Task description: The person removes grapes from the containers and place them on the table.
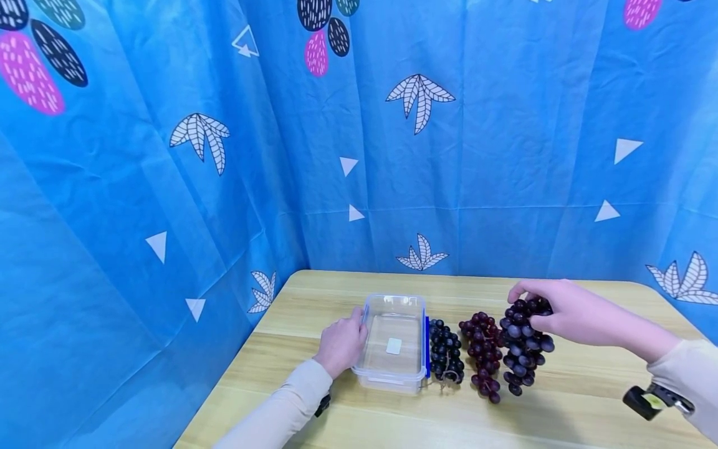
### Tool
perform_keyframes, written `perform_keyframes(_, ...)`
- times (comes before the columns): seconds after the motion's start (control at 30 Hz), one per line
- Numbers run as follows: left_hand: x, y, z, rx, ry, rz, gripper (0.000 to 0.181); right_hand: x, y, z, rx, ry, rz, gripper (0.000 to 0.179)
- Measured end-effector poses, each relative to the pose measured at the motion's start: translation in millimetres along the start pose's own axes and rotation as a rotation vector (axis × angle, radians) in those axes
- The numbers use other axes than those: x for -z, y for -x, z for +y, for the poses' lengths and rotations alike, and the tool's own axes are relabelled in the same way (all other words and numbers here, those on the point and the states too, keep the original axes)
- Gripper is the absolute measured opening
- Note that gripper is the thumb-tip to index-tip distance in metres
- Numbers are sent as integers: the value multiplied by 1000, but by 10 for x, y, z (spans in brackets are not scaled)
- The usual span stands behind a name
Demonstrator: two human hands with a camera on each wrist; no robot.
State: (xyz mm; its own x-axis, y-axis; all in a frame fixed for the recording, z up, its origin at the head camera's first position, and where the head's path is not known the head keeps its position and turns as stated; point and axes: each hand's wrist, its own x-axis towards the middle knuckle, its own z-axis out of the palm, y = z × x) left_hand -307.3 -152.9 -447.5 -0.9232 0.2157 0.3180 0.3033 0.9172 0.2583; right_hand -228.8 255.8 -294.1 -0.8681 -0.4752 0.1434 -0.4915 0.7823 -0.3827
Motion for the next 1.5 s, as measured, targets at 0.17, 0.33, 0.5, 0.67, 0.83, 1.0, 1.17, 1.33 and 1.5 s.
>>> perform_keyframes(0.17, 2, -8, 1, 6, 3, -11, 30, -13, 55, 99, 22, 42, 11, 39)
perform_keyframes(0.33, 1, -13, -8, 13, -4, -21, 32, -27, 102, 177, 3, 45, -21, 39)
perform_keyframes(0.5, -3, -7, -14, 7, -3, -14, 30, -37, 150, 239, -21, -2, -70, 38)
perform_keyframes(0.67, -6, -7, -18, 3, -2, -8, 28, -16, 201, 289, -20, -4, -110, 37)
perform_keyframes(0.83, -10, -14, -21, 4, -9, -2, 28, 37, 251, 317, -15, -10, -157, 37)
perform_keyframes(1.0, -12, -21, -21, 6, -3, -3, 30, 108, 287, 340, -35, -19, -199, 38)
perform_keyframes(1.17, -10, -23, -18, 3, 0, -4, 30, 114, 274, 380, -41, -38, -228, 39)
perform_keyframes(1.33, -18, -21, -21, 3, 5, -7, 29, 63, 231, 426, -45, -55, -226, 38)
perform_keyframes(1.5, -20, -16, -18, 8, 13, -10, 30, 28, 153, 470, -57, -29, -198, 40)
